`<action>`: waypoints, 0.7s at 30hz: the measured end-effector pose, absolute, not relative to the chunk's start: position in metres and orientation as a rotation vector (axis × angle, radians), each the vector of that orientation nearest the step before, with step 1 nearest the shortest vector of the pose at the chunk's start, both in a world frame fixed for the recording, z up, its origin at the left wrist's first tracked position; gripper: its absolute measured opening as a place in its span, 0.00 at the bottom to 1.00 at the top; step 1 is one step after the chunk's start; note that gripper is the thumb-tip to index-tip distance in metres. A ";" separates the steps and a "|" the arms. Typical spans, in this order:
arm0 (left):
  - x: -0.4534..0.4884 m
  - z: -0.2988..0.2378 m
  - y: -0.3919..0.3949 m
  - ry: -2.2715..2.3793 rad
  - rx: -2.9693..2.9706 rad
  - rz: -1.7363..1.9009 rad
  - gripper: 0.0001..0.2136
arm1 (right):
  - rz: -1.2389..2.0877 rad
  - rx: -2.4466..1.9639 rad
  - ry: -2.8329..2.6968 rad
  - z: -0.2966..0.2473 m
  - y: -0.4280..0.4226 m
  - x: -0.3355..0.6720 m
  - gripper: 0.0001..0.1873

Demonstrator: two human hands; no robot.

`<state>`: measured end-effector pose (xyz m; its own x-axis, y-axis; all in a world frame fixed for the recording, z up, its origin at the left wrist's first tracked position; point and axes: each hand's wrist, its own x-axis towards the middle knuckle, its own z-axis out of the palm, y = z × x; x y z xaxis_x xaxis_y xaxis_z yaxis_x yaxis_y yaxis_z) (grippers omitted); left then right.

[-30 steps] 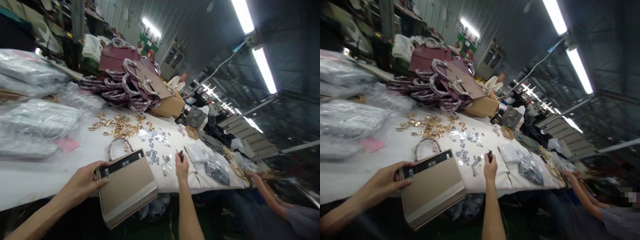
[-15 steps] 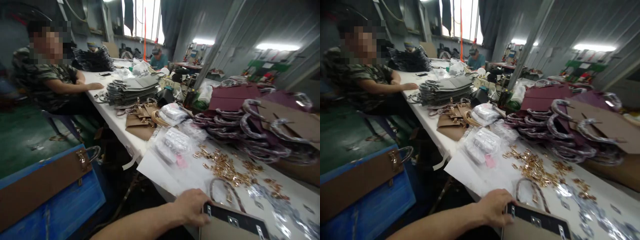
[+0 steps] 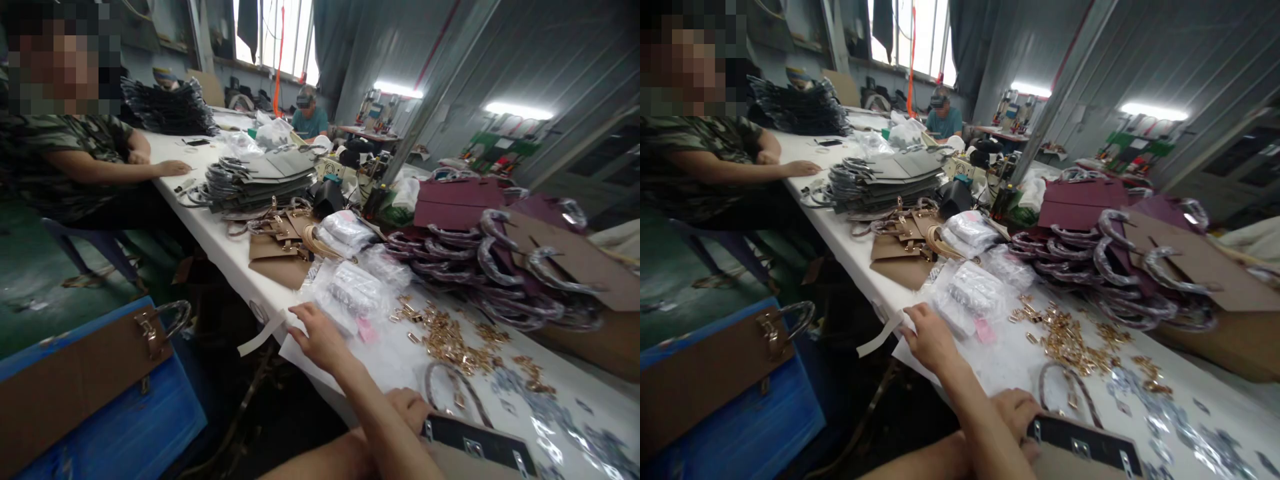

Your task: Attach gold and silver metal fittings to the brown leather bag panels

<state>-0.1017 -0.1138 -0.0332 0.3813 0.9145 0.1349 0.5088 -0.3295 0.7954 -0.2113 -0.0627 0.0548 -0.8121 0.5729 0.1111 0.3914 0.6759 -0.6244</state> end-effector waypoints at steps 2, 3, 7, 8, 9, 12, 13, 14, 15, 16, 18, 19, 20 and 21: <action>-0.103 -0.032 -0.111 1.203 1.967 0.781 0.28 | 0.712 -0.920 -2.601 0.038 -0.060 -0.238 0.20; -0.103 -0.032 -0.111 1.199 1.959 0.792 0.29 | 0.637 -0.976 -2.596 0.030 -0.059 -0.246 0.18; -0.103 -0.032 -0.116 1.192 1.963 0.823 0.32 | 0.536 -0.958 -2.541 0.003 -0.058 -0.255 0.05; -0.103 -0.031 -0.117 1.195 1.969 0.825 0.32 | 0.573 -0.950 -2.503 0.000 -0.058 -0.256 0.03; -0.103 -0.030 -0.118 1.203 1.968 0.826 0.32 | 0.621 -0.963 -2.455 -0.001 -0.059 -0.257 0.03; -0.105 -0.026 -0.118 1.239 1.948 0.856 0.32 | 0.773 -1.043 -2.318 0.005 -0.066 -0.262 0.03; -0.106 -0.024 -0.118 1.250 1.966 0.863 0.31 | 0.832 -1.052 -2.292 0.011 -0.071 -0.261 0.03; -0.106 -0.021 -0.119 1.264 2.000 0.870 0.31 | 0.901 -1.032 -2.284 0.018 -0.077 -0.257 0.02; -0.106 -0.019 -0.119 1.273 2.044 0.878 0.31 | 0.979 -0.979 -2.290 0.026 -0.083 -0.249 0.02; -0.105 -0.017 -0.120 1.280 2.099 0.887 0.30 | 1.060 -0.905 -2.300 0.035 -0.090 -0.239 0.01; -0.101 -0.015 -0.118 1.243 2.144 0.918 0.25 | 1.195 -0.713 -2.308 0.049 -0.100 -0.209 0.04; -0.098 -0.014 -0.116 1.199 2.157 0.935 0.21 | 1.238 -0.653 -2.283 0.055 -0.103 -0.189 0.06; -0.094 -0.015 -0.112 1.131 2.175 0.951 0.16 | 1.258 -0.645 -2.223 0.060 -0.104 -0.166 0.09; -0.090 -0.015 -0.108 1.034 2.201 0.977 0.13 | 1.261 -0.700 -2.131 0.064 -0.105 -0.139 0.10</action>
<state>-0.0903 -0.1082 -0.0148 0.4496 0.8043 0.3885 0.4337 -0.5768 0.6923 -0.1393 -0.1045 0.0637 -0.7067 0.6787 0.2001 0.1513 0.4212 -0.8942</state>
